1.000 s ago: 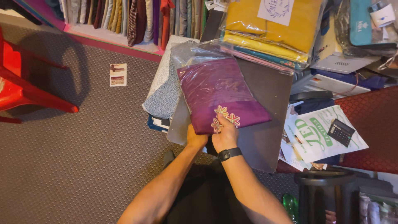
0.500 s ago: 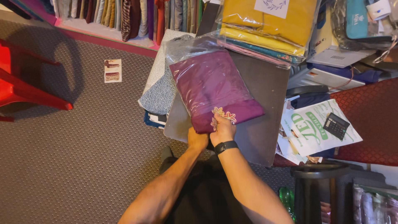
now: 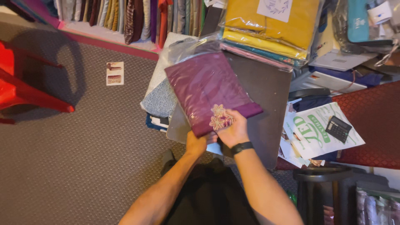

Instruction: The person takes a folded purple garment from a shelf, removes it from a plastic bag, and unfolds it to show a floral print pattern. The person then refolds the purple garment, places it back inside the plastic bag, and sets it on a table.

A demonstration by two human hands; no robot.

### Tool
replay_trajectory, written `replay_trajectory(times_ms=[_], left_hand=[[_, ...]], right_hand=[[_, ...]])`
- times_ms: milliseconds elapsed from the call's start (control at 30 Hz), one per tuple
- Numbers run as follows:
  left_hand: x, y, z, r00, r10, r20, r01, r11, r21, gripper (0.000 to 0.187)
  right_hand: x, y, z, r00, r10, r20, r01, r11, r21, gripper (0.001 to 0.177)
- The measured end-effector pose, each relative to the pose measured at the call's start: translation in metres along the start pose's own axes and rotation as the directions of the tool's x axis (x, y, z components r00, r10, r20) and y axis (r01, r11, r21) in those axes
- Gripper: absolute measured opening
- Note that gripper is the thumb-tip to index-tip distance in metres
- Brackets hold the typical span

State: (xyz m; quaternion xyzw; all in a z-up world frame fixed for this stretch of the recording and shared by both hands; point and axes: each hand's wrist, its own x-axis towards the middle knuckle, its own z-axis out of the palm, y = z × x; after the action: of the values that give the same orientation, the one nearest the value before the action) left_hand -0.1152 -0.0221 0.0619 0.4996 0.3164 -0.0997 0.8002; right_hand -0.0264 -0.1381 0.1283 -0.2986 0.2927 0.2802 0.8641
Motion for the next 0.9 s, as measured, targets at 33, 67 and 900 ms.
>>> replay_trajectory(times_ms=[33, 67, 900], left_hand=[[-0.006, 0.006, 0.002, 1.000, -0.006, 0.002, 0.006, 1.000, 0.000, 0.025], [-0.013, 0.011, 0.004, 1.000, -0.010, -0.001, 0.010, 1.000, 0.009, 0.025], [-0.114, 0.060, -0.021, 0.861, 0.335, 0.382, -0.503, 0.671, 0.545, 0.037]], right_hand=[[-0.008, 0.002, -0.004, 1.000, -0.001, -0.006, 0.001, 1.000, 0.001, 0.025], [-0.016, 0.003, -0.008, 0.997, -0.044, -0.065, 0.044, 0.999, -0.002, 0.010], [-0.003, 0.054, 0.073, 0.976, -0.193, 0.103, 0.175, 0.972, 0.160, 0.024]])
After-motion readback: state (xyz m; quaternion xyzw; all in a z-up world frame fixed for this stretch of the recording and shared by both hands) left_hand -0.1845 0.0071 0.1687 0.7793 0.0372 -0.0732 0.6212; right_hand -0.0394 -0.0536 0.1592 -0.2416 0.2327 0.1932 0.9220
